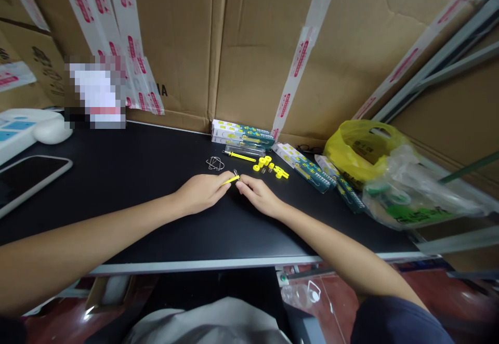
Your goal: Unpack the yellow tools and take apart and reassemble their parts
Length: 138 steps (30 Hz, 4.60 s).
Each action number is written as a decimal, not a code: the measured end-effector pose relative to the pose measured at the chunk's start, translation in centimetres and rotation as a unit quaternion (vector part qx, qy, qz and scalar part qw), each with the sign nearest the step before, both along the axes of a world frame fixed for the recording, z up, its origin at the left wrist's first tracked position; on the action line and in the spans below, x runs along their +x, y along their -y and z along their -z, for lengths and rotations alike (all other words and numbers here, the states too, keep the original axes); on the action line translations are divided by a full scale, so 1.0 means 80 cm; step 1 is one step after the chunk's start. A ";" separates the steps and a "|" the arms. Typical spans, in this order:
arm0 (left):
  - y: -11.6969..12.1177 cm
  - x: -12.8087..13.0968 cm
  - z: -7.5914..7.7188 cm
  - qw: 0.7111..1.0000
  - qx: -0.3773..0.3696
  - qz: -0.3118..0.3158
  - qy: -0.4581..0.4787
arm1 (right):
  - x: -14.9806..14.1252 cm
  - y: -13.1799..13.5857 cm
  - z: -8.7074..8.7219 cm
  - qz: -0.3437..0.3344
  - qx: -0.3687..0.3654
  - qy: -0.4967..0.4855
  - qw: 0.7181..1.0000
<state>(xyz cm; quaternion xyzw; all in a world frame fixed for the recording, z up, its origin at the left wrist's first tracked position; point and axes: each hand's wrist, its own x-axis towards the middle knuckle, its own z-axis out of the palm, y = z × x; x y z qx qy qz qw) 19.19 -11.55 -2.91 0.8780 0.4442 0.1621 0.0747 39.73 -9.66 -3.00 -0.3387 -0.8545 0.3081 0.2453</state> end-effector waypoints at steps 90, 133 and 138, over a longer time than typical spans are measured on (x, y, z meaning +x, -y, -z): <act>0.006 0.002 0.002 0.993 0.041 0.109 -0.016 | 0.013 -0.011 -0.013 -0.111 -0.309 -0.132 0.935; 0.010 0.003 0.003 0.980 0.195 0.013 -0.031 | 0.001 -0.001 -0.007 0.014 -0.108 -0.112 0.988; 0.008 0.000 0.006 0.973 0.221 0.009 -0.067 | 0.007 -0.002 -0.008 0.064 0.082 0.017 0.994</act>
